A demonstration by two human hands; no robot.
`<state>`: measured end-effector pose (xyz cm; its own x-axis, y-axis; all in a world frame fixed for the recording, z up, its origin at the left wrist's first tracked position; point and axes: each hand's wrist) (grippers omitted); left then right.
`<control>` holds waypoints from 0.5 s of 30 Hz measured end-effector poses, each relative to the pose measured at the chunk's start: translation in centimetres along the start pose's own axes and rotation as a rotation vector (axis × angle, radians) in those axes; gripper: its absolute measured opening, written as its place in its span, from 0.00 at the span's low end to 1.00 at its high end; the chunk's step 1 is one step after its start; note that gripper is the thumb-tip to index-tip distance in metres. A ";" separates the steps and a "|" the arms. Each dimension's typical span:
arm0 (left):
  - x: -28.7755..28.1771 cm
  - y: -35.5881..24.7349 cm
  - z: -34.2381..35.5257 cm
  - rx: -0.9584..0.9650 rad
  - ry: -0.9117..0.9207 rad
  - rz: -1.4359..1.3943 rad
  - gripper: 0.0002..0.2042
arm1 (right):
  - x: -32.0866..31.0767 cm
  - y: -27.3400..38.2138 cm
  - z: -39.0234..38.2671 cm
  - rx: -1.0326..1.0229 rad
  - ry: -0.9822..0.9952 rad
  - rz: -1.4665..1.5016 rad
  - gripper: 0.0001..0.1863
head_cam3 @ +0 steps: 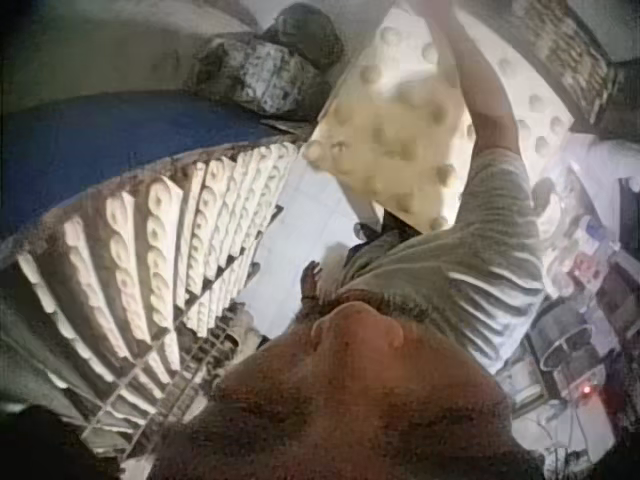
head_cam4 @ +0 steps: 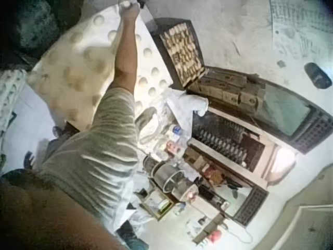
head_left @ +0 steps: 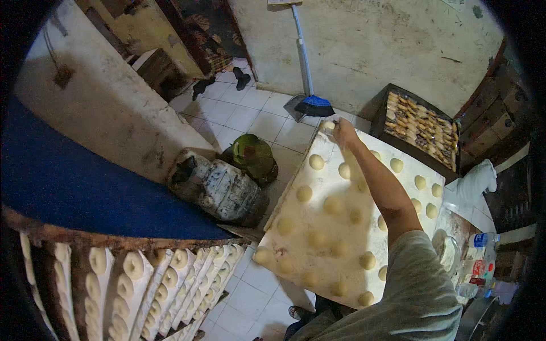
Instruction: The person picks up boards filled with dough balls from a rack, sprinkles flour over them, and then shapes a dough ball into a ring by hand.
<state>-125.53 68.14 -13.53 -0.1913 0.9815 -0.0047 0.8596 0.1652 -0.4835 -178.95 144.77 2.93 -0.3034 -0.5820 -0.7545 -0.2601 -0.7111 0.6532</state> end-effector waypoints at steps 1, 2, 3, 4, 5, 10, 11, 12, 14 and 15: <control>0.4 -0.7 0.1 -0.015 -0.009 0.022 0.23 | 0.4 -0.8 0.4 -0.008 0.020 -0.081 0.20; 0.8 -1.3 0.2 -0.026 -0.019 0.043 0.23 | 0.9 -1.8 0.8 -0.014 0.040 -0.161 0.20; 1.3 -2.2 0.7 -0.033 -0.008 0.069 0.23 | 1.7 -4.8 2.3 -0.029 0.045 -0.179 0.21; 1.5 -2.3 0.8 -0.039 -0.009 0.082 0.22 | 2.1 -4.7 2.7 -0.028 0.041 -0.229 0.21; 1.3 -2.5 0.8 -0.046 -0.009 0.097 0.22 | 2.7 -4.7 2.7 -0.025 0.037 -0.281 0.21; 0.2 -5.0 2.0 -0.015 0.035 0.199 0.21 | 3.3 -4.2 2.0 -0.174 0.044 -0.535 0.25; 0.0 -5.0 2.2 -0.008 0.043 0.219 0.21 | 1.2 -1.1 0.5 -0.097 0.161 -0.524 0.32; -0.9 -5.4 2.0 0.004 0.049 0.240 0.21 | 2.3 -0.7 0.0 -0.108 0.097 -0.499 0.34; -1.3 -6.0 3.2 0.032 0.105 0.281 0.20 | 1.1 -1.2 -1.7 -0.107 -0.060 -0.515 0.37; -1.4 -5.6 3.4 0.035 0.134 0.297 0.20 | -1.6 1.1 -5.0 -0.065 -0.060 -0.418 0.42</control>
<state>-131.67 65.51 -13.78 0.1318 0.9906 -0.0359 0.8513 -0.1317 -0.5078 -174.14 142.99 4.54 -0.2372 -0.2155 -0.9473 -0.3142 -0.9057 0.2847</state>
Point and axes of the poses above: each hand's wrist, its own z-axis towards the middle knuckle, its own x-axis out of the palm, y = z × x, and after that the axes turned 10 degrees about -z, right-handed
